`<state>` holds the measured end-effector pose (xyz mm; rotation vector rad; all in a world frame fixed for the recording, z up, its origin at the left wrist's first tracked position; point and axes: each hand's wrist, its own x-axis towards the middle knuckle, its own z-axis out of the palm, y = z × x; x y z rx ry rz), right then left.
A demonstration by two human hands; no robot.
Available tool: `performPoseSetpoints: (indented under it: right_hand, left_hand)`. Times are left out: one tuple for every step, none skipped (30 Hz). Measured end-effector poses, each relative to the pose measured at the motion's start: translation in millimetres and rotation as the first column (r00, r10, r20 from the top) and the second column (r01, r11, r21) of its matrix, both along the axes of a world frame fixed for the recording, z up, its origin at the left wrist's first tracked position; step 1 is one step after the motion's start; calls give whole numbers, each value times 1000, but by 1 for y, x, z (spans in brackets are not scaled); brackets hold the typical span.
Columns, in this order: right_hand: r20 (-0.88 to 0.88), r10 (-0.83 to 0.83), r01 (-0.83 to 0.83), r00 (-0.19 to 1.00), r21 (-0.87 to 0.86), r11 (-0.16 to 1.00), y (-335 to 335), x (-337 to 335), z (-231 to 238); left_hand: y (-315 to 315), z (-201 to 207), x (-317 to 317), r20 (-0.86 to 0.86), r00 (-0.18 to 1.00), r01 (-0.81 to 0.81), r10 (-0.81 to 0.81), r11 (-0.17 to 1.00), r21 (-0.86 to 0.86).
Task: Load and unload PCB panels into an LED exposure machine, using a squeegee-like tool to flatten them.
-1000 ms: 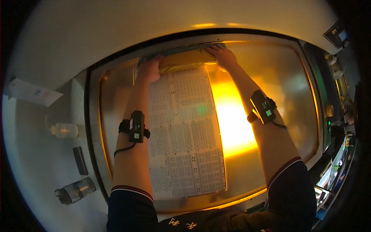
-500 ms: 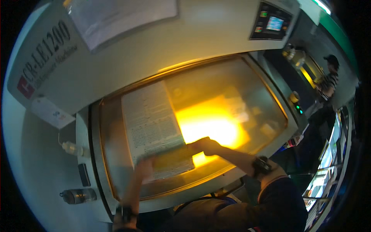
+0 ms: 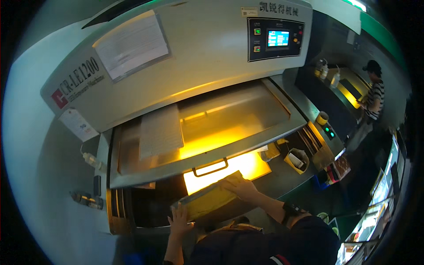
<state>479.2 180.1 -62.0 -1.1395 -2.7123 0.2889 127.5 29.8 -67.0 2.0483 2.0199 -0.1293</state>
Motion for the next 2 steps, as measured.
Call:
performPoseSetpoints:
  right_hand:
    - [65, 23, -37, 998, 219, 975, -1, 20, -40]
    - [132, 30, -83, 991, 418, 905, 0, 43, -100]
  left_hand:
    - [-17, -16, 8, 39, 997, -62, 67, 992, -114]
    - [-27, -11, 23, 29, 986, -147, 162, 949, -280]
